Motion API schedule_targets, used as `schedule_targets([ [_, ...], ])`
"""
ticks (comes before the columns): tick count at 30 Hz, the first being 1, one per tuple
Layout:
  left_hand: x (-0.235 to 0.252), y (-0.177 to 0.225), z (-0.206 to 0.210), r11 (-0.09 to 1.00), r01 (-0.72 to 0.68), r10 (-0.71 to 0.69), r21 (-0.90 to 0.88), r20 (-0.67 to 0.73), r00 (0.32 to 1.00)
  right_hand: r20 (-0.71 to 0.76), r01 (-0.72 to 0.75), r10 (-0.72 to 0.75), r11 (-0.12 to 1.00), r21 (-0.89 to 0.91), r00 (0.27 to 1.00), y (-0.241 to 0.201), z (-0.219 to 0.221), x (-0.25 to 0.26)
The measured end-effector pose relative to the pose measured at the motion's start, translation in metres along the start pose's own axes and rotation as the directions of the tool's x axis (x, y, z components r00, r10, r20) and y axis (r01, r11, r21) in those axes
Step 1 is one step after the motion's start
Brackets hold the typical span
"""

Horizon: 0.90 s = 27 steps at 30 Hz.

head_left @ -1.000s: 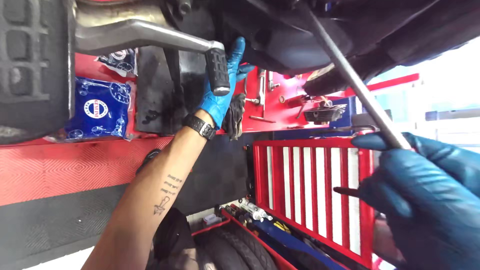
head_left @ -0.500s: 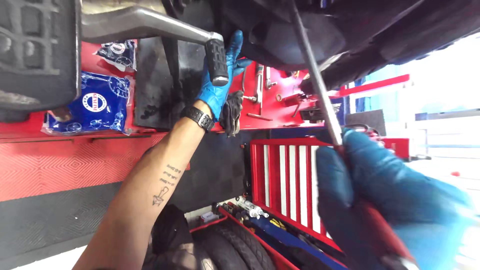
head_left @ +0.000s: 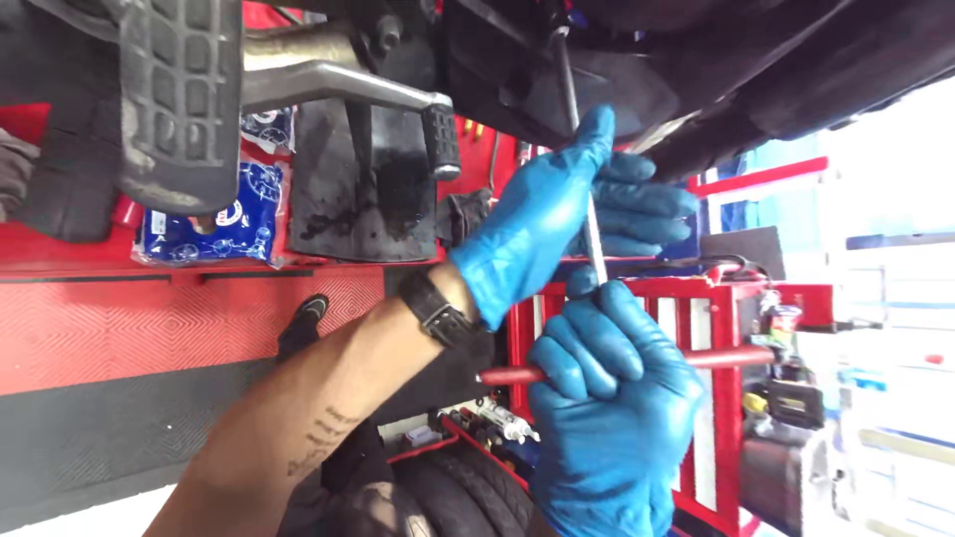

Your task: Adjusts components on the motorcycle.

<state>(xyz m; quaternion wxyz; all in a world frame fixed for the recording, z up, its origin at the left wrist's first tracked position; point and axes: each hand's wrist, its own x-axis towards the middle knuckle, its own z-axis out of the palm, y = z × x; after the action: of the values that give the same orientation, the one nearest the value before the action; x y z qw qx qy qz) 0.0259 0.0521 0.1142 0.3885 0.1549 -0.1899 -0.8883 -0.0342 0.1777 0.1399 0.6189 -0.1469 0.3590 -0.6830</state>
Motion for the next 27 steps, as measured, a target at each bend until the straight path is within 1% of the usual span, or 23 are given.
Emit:
schedule_targets([
  [2,0.002,0.006,0.014,0.985,0.067,-0.082,-0.157,-0.091,0.992,0.011,-0.019,0.018,0.989,0.150,1.000,0.001,0.004,0.000],
  [4,0.004,0.007,0.019,0.955,0.084,-0.123,-0.283,-0.121,0.985,0.015,-0.057,0.055,0.984,0.171,0.998,-0.002,0.003,-0.003],
  [5,0.004,0.007,0.022,0.947,0.078,-0.127,-0.312,-0.140,0.982,-0.023,-0.042,0.044,0.997,0.061,0.999,-0.005,0.000,-0.007],
  [6,0.002,0.006,0.025,0.949,0.059,-0.112,-0.308,-0.157,0.981,-0.058,0.016,-0.026,0.987,-0.161,0.998,-0.009,-0.005,-0.015],
  [7,-0.001,0.004,0.028,0.957,0.040,-0.091,-0.287,-0.167,0.982,-0.082,0.122,-0.178,0.882,-0.455,0.981,-0.013,-0.012,-0.028],
  [8,0.000,0.001,0.029,0.959,0.015,-0.065,-0.281,-0.170,0.983,-0.018,0.244,-0.391,0.610,-0.754,0.920,-0.019,-0.022,-0.042],
  [9,0.005,-0.007,0.026,0.958,-0.020,-0.026,-0.288,-0.156,0.987,0.176,0.329,-0.551,0.192,-0.925,0.816,-0.027,-0.034,-0.056],
  [10,0.014,-0.019,0.019,0.953,-0.062,0.027,-0.296,-0.120,0.992,0.387,0.316,-0.568,-0.224,-0.922,0.726,-0.039,-0.043,-0.067],
  [11,0.018,-0.025,0.018,0.950,-0.093,0.061,-0.298,-0.115,0.991,0.536,0.271,-0.501,-0.508,-0.818,0.680,-0.051,-0.046,-0.073],
  [12,0.018,-0.023,0.023,0.947,-0.103,0.065,-0.305,-0.132,0.989,0.624,0.241,-0.406,-0.676,-0.697,0.667,-0.057,-0.043,-0.071],
  [13,0.014,-0.015,0.032,0.942,-0.093,0.040,-0.323,-0.166,0.985,0.674,0.232,-0.310,-0.775,-0.588,0.671,-0.058,-0.035,-0.063],
  [14,0.012,-0.003,0.044,0.931,-0.075,-0.003,-0.359,-0.212,0.977,0.698,0.231,-0.228,-0.836,-0.497,0.679,-0.056,-0.027,-0.052],
  [16,0.010,0.012,0.054,0.909,-0.039,-0.065,-0.416,-0.233,0.970,0.700,0.216,-0.147,-0.890,-0.402,0.699,-0.057,-0.013,-0.027],
  [18,0.009,0.017,0.051,0.878,-0.037,-0.068,-0.477,-0.201,0.977,0.693,0.236,-0.154,-0.870,-0.434,0.705,-0.058,-0.003,-0.007],
  [19,0.009,0.018,0.048,0.861,-0.042,-0.059,-0.507,-0.181,0.982,0.679,0.265,-0.183,-0.825,-0.499,0.711,-0.056,0.001,-0.002],
  [20,0.010,0.021,0.044,0.843,-0.054,-0.042,-0.535,-0.166,0.985,0.654,0.308,-0.214,-0.749,-0.586,0.726,-0.052,0.005,0.001],
  [21,0.009,0.020,0.040,0.828,-0.062,-0.029,-0.557,-0.154,0.988,0.597,0.337,-0.257,-0.629,-0.700,0.760,-0.047,0.008,0.000],
  [22,0.009,0.022,0.038,0.823,-0.060,-0.026,-0.564,-0.144,0.989,0.523,0.354,-0.322,-0.456,-0.816,0.789,-0.041,0.011,-0.001],
  [23,0.010,0.024,0.037,0.825,-0.052,-0.032,-0.563,-0.139,0.990,0.415,0.351,-0.402,-0.224,-0.909,0.817,-0.032,0.015,-0.001],
  [24,0.009,0.025,0.037,0.831,-0.046,-0.041,-0.554,-0.143,0.989,0.272,0.327,-0.456,0.045,-0.944,0.848,-0.023,0.019,0.000],
  [25,0.010,0.025,0.037,0.840,-0.045,-0.045,-0.541,-0.152,0.987,0.115,0.278,-0.465,0.298,-0.913,0.878,-0.017,0.024,0.000],
  [26,0.011,0.023,0.038,0.850,-0.044,-0.053,-0.525,-0.169,0.984,-0.052,0.203,-0.430,0.526,-0.826,0.901,-0.014,0.027,-0.001],
  [27,0.016,0.019,0.038,0.851,-0.051,-0.056,-0.523,-0.185,0.981,-0.172,0.139,-0.344,0.715,-0.685,0.923,-0.015,0.028,-0.001],
])
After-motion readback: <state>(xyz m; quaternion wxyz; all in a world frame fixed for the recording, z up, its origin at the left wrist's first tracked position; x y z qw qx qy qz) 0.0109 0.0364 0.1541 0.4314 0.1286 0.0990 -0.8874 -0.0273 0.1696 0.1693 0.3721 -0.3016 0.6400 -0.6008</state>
